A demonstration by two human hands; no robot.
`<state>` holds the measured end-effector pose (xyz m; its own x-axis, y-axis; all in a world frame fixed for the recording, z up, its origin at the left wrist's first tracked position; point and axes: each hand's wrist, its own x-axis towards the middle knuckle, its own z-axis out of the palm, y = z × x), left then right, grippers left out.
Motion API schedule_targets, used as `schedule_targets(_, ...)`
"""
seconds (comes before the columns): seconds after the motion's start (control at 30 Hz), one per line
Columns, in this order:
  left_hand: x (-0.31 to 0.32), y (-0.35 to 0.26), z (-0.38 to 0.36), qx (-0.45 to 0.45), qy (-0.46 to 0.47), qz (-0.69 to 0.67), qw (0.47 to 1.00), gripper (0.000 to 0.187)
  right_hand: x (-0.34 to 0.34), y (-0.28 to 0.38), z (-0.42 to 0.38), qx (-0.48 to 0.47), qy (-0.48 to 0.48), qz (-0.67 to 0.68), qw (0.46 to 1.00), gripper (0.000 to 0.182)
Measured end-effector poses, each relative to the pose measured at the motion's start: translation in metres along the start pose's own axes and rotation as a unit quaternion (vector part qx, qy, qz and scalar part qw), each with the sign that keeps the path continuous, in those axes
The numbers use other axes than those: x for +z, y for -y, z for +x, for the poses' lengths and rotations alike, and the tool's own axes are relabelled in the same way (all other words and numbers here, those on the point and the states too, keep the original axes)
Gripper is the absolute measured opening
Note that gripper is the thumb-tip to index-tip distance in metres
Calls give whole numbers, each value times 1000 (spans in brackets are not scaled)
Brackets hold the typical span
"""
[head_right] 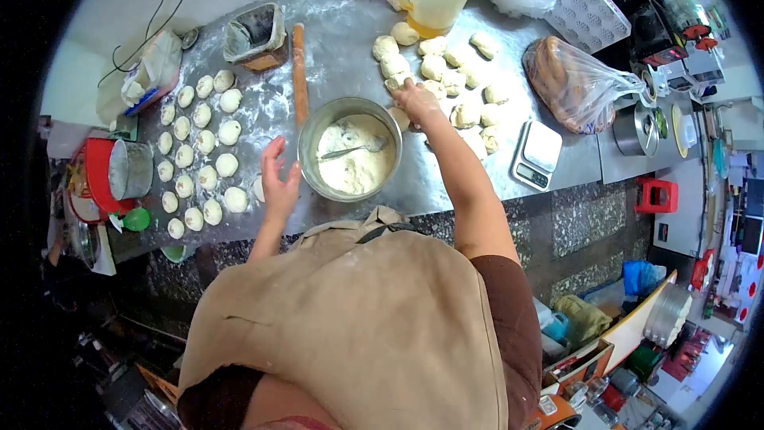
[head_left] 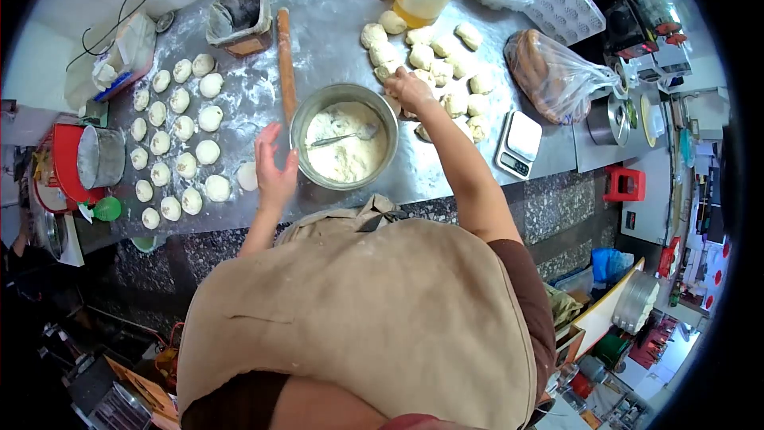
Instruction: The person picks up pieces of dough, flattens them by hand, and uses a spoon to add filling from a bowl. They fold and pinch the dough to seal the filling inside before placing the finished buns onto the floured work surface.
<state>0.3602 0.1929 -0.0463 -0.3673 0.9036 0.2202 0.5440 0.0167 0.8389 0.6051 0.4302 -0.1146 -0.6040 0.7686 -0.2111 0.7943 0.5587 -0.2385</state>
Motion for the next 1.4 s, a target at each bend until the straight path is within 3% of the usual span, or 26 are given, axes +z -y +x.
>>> schedule_targets(0.07,-8,-4,-2,39,-7,18,999,50,2,-20,4,24,-99,231,968,38)
schedule_targets(0.1,-12,-4,-6,45,-3,28,999,49,-9,-25,-14,57,-212,214,952,37)
schedule_targets(0.13,-13,-5,-7,50,0,36,998,47,3,-47,-15,115,-232,484,836,37)
schedule_targets(0.17,-13,-5,-7,50,-3,33,998,47,-37,-25,-40,130,-245,617,737,37)
schedule_targets(0.2,-14,-6,-7,0,9,-22,1000,45,-52,-17,-52,79,-244,738,625,41)
schedule_targets(0.23,-15,-8,-7,-50,22,-76,996,43,-68,-6,-64,40,-216,777,590,43)
schedule_targets(0.33,-6,-37,28,-14,107,-169,980,45,-108,44,-83,-73,-153,843,511,46)
schedule_targets(0.47,5,-110,66,56,54,-271,960,73,-132,125,-82,-126,-109,832,529,46)
schedule_targets(0.53,2,-124,82,68,40,-213,974,69,-132,157,-80,-135,-117,809,560,43)
schedule_targets(0.57,9,-120,91,124,-35,-217,968,48,-129,169,-78,-141,-131,805,561,40)
schedule_targets(0.6,10,-115,91,128,-38,-214,968,48,-126,179,-76,-146,-147,799,564,37)
schedule_targets(0.63,9,-115,92,90,-52,-277,955,41,-122,189,-74,-143,-160,816,537,32)
schedule_targets(0.67,9,-113,92,50,-64,-339,937,36,-120,199,-69,-120,-226,784,565,22)
schedule_targets(0.73,13,-105,90,74,-86,-324,939,28,-128,216,-70,-29,-360,639,679,22)
schedule_targets(0.83,4,-110,84,64,-66,-375,922,28,-120,216,-58,-33,-397,636,660,32)
schedule_targets(0.97,-4,-98,86,-13,-61,-446,893,36,-119,224,-58,-25,-359,707,609,39)
schedule_targets(1.03,-7,-92,89,-61,-52,-485,871,41,-124,222,-62,9,-232,709,666,41)
schedule_targets(1.13,-18,-95,96,-76,-111,-460,878,35,-123,221,-64,33,-299,653,695,45)
schedule_targets(1.17,-26,-104,98,-2,-146,-280,949,30,-122,217,-72,12,-250,684,685,51)
schedule_targets(1.2,-31,-109,97,68,-172,-87,979,26,-121,223,-78,12,-249,684,686,51)
schedule_targets(1.23,-30,-111,94,149,-128,46,979,15,-124,235,-84,-16,-198,784,588,53)
schedule_targets(1.27,-29,-114,89,147,-126,44,980,15,-126,241,-88,-44,-144,866,477,55)
schedule_targets(1.3,-28,-121,84,176,-65,-72,980,17,-124,235,-81,-53,-176,857,481,60)
schedule_targets(1.33,-30,-128,80,205,-2,-186,961,20,-125,220,-77,-42,-142,897,417,57)
schedule_targets(1.37,-46,-127,72,101,101,-335,932,43,-133,217,-79,-36,-130,909,394,54)
schedule_targets(1.4,-49,-129,75,104,99,-335,931,43,-139,217,-82,-31,-117,921,369,51)
